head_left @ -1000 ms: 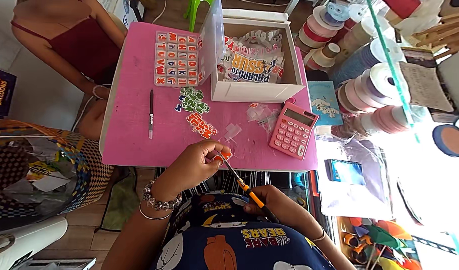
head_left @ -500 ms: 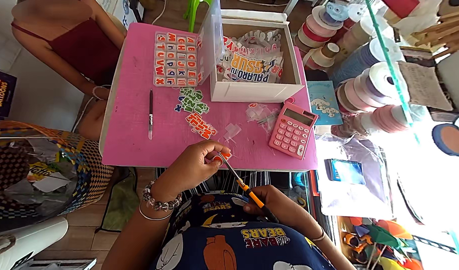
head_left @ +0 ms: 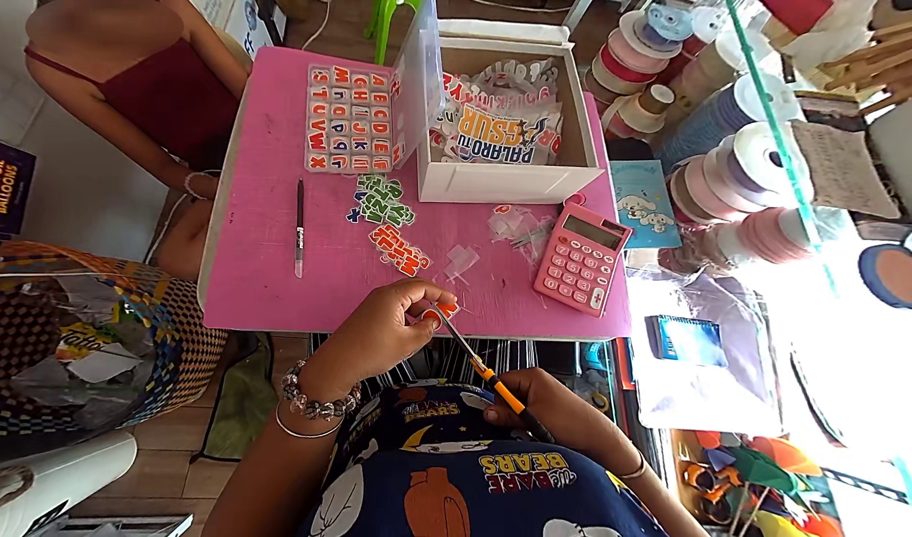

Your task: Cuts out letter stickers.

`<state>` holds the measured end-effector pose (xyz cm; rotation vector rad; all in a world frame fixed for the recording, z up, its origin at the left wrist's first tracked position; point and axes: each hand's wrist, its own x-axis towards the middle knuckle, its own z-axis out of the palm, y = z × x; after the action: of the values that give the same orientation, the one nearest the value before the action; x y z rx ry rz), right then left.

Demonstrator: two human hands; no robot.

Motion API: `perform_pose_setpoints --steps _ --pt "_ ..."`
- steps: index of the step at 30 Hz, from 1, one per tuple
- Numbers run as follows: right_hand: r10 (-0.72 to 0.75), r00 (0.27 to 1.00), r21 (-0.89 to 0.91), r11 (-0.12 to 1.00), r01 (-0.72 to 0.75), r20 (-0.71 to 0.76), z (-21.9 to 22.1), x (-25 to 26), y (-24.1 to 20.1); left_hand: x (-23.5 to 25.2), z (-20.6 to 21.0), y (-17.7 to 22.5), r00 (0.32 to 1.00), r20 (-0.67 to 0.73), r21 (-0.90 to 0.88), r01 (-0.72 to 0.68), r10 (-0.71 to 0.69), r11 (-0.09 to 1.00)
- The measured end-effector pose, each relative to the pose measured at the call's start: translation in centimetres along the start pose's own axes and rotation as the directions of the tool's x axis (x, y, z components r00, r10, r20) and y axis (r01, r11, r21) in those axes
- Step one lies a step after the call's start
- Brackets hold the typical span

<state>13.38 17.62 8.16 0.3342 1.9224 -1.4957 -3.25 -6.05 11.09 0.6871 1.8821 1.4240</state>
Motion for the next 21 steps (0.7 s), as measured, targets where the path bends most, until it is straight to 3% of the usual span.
perform_pose_setpoints --steps 21 --pt "-0.015 1.000 -0.012 1.000 0.015 -0.019 0.00 0.12 0.00 0.08 -0.02 0.14 1.000 0.015 0.008 0.009 -0.009 1.000"
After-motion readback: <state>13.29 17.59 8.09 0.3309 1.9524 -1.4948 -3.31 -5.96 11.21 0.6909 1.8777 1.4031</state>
